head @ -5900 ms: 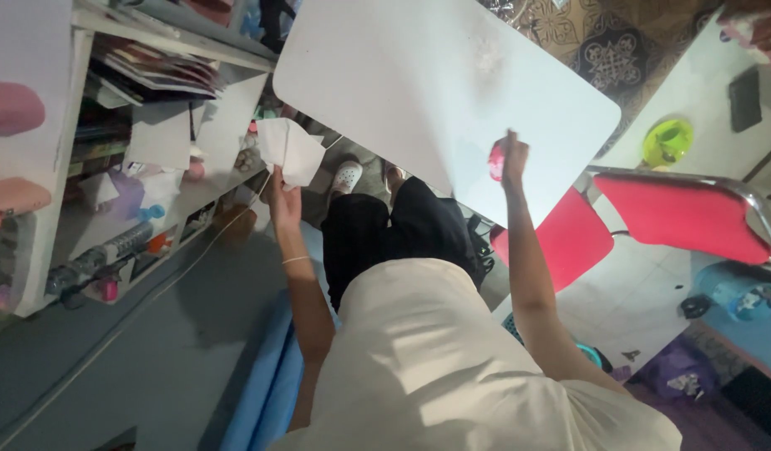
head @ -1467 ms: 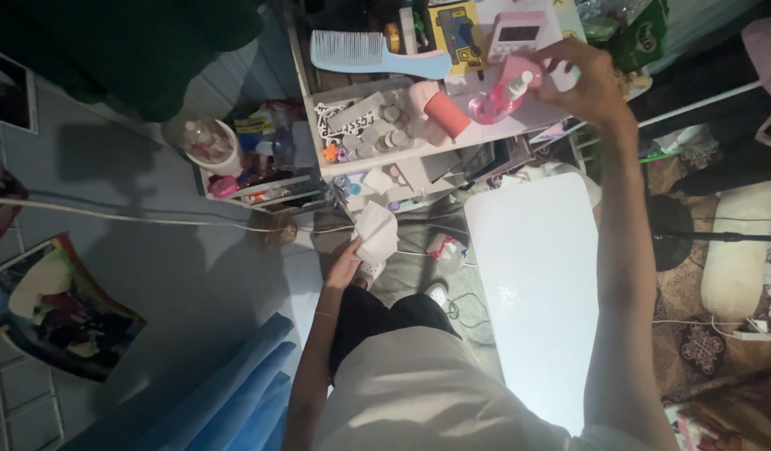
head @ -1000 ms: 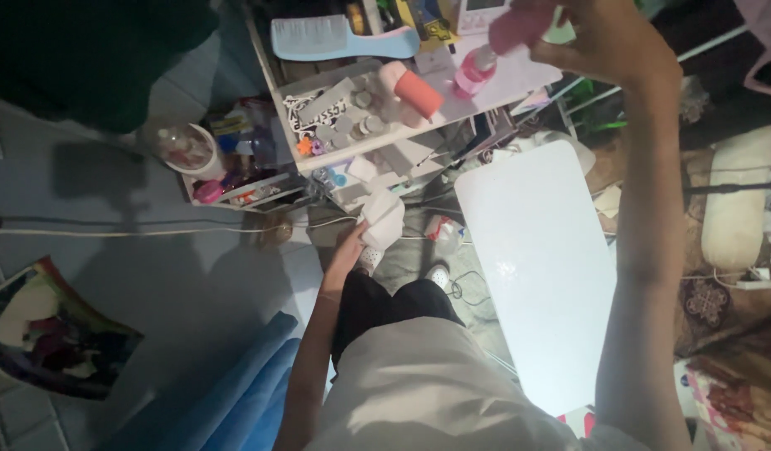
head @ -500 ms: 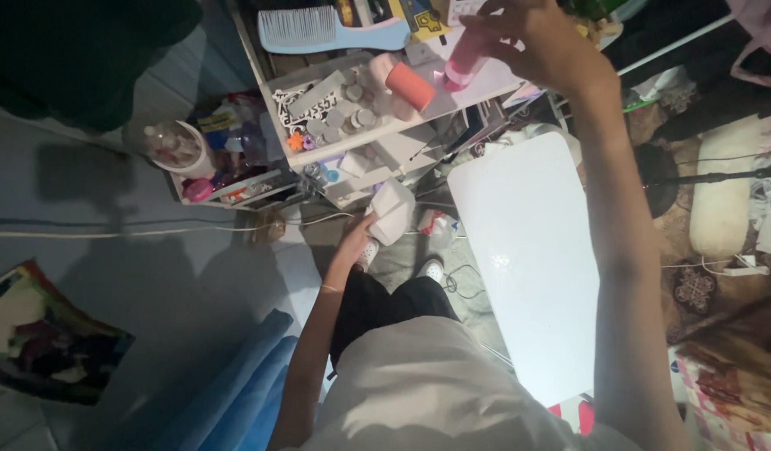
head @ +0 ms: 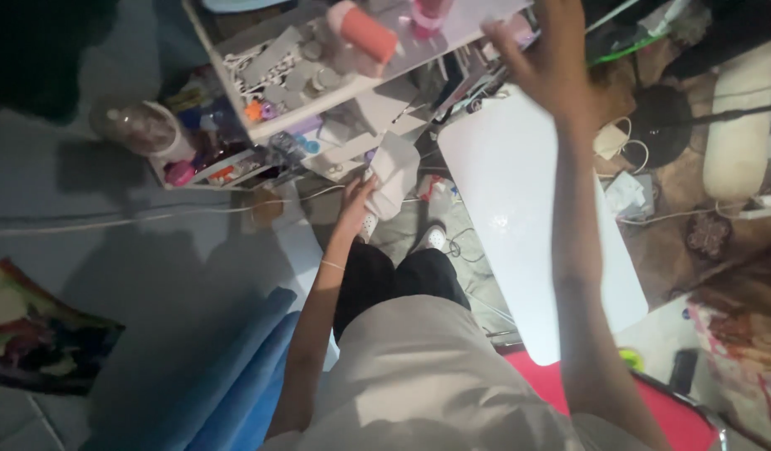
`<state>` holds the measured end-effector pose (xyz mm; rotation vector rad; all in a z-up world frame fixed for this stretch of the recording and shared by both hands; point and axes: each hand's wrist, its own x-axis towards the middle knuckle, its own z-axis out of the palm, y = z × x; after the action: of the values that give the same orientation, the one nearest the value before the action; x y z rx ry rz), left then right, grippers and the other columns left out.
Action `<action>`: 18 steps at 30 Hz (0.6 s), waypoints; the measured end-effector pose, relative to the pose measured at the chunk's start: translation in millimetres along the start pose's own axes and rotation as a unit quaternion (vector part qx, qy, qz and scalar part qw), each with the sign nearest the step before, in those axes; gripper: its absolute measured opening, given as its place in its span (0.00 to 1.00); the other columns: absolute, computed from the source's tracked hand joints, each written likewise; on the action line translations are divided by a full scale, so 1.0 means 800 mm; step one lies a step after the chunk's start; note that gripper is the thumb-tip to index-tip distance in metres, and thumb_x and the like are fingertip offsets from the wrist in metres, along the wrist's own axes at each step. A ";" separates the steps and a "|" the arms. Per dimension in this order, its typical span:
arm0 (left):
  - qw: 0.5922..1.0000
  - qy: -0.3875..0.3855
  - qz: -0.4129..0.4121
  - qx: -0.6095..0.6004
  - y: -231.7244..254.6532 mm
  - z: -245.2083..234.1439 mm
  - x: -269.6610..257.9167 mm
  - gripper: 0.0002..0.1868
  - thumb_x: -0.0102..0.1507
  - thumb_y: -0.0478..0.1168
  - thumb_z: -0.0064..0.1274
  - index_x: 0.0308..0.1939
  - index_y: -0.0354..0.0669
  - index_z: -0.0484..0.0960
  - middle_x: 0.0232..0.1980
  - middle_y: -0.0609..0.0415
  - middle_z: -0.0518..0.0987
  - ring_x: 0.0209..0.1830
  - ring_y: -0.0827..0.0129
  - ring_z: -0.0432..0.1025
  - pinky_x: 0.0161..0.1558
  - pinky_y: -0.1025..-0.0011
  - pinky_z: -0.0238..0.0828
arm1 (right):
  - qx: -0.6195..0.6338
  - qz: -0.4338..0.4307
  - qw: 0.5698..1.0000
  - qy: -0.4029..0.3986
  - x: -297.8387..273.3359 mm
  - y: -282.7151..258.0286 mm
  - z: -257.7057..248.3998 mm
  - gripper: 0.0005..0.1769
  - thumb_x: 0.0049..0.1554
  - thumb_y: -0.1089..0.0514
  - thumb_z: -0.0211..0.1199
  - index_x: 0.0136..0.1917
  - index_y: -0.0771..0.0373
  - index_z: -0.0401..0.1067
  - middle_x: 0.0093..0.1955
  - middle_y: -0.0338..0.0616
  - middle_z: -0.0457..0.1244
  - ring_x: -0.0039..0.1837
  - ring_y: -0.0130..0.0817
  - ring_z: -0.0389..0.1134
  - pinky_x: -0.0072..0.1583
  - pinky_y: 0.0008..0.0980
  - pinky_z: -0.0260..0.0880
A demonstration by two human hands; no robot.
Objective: The person wipes a white table surface with a tissue, then places a book on the table and opens it. The person also briefly handles a small bottle and a comb on a nearby shelf.
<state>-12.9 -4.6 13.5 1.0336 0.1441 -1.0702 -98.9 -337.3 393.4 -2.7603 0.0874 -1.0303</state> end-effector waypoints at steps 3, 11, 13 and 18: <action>0.999 -0.049 0.018 0.013 -0.008 0.026 -0.003 0.21 0.63 0.43 0.63 0.56 0.35 0.80 0.51 0.53 0.80 0.49 0.70 0.75 0.49 0.68 0.74 | 0.240 0.234 0.940 0.064 -0.119 -0.018 0.036 0.29 0.65 0.59 0.73 0.75 0.58 0.65 0.69 0.46 0.63 0.66 0.38 0.67 0.66 0.37 0.67; 0.968 -0.184 -0.095 0.141 -0.109 0.110 0.001 0.24 0.68 0.42 0.56 0.66 0.38 0.75 0.58 0.56 0.79 0.56 0.73 0.73 0.56 0.73 0.72 | 0.586 0.591 0.553 0.049 -0.443 -0.089 0.129 0.48 0.58 0.51 0.65 0.84 0.57 0.45 0.78 0.40 0.52 0.74 0.34 0.57 0.69 0.44 0.62; 0.954 -0.203 -0.139 0.172 -0.141 0.128 -0.004 0.25 0.67 0.42 0.56 0.67 0.39 0.73 0.60 0.57 0.78 0.57 0.74 0.72 0.57 0.74 0.71 | 0.650 0.592 0.463 0.112 -0.501 -0.106 0.116 0.44 0.60 0.54 0.66 0.82 0.60 0.48 0.72 0.48 0.59 0.69 0.36 0.62 0.66 0.41 0.64; 0.917 -0.259 -0.158 0.259 -0.226 0.186 -0.005 0.24 0.68 0.43 0.56 0.65 0.37 0.72 0.58 0.56 0.78 0.57 0.75 0.72 0.54 0.76 0.72 | 0.563 0.641 0.459 0.248 -0.596 -0.108 0.071 0.23 0.67 0.58 0.66 0.69 0.75 0.66 0.65 0.54 0.65 0.63 0.38 0.68 0.65 0.38 0.71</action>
<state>-208.8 -128.9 -15.3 1.1765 -0.4415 -1.7025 -423.0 -185.6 62.4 -0.5788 0.9461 -0.7449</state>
